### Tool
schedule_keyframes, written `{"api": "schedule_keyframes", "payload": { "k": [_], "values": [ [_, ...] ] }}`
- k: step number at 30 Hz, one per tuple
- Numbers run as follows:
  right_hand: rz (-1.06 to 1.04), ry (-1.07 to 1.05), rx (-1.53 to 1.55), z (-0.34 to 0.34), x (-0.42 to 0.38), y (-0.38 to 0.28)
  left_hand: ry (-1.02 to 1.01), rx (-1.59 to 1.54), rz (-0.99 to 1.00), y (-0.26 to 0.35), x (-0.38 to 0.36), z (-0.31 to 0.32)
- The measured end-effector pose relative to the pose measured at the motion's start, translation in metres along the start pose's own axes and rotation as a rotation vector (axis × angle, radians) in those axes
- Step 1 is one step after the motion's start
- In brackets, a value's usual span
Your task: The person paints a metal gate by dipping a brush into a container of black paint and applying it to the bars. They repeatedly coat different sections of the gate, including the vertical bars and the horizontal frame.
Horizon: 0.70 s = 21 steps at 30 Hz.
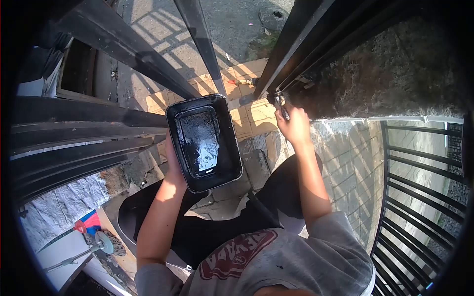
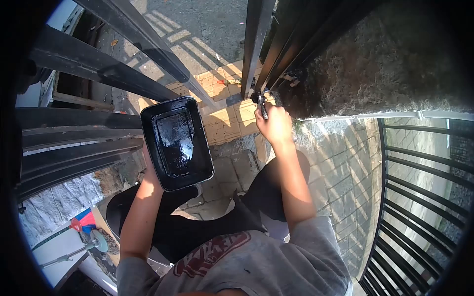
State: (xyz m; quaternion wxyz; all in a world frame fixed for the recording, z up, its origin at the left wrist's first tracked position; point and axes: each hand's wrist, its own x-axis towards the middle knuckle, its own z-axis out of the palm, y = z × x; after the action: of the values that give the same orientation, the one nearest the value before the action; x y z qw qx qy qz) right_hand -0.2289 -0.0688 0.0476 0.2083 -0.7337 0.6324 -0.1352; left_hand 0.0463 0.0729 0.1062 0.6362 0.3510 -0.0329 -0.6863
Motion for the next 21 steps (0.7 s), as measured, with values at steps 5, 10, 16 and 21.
{"api": "schedule_keyframes", "payload": {
  "k": [5, 10, 16, 21],
  "values": [
    [-0.025, 0.138, 0.071, 0.054, 0.016, 0.021, -0.029, -0.053, -0.029, 0.000, 0.009, 0.000],
    [-0.064, 0.227, 0.039, 0.066, 0.008, 0.009, -0.128, -0.002, -0.012, -0.004, 0.021, -0.026],
    [-0.059, 0.105, -0.184, 0.096, 0.007, 0.025, -0.134, -0.055, 0.029, -0.016, 0.036, -0.039],
    [-0.134, 0.298, -0.115, 0.088, 0.000, 0.009, -0.091, -0.112, -0.048, -0.033, 0.040, -0.048]
  ]
}}
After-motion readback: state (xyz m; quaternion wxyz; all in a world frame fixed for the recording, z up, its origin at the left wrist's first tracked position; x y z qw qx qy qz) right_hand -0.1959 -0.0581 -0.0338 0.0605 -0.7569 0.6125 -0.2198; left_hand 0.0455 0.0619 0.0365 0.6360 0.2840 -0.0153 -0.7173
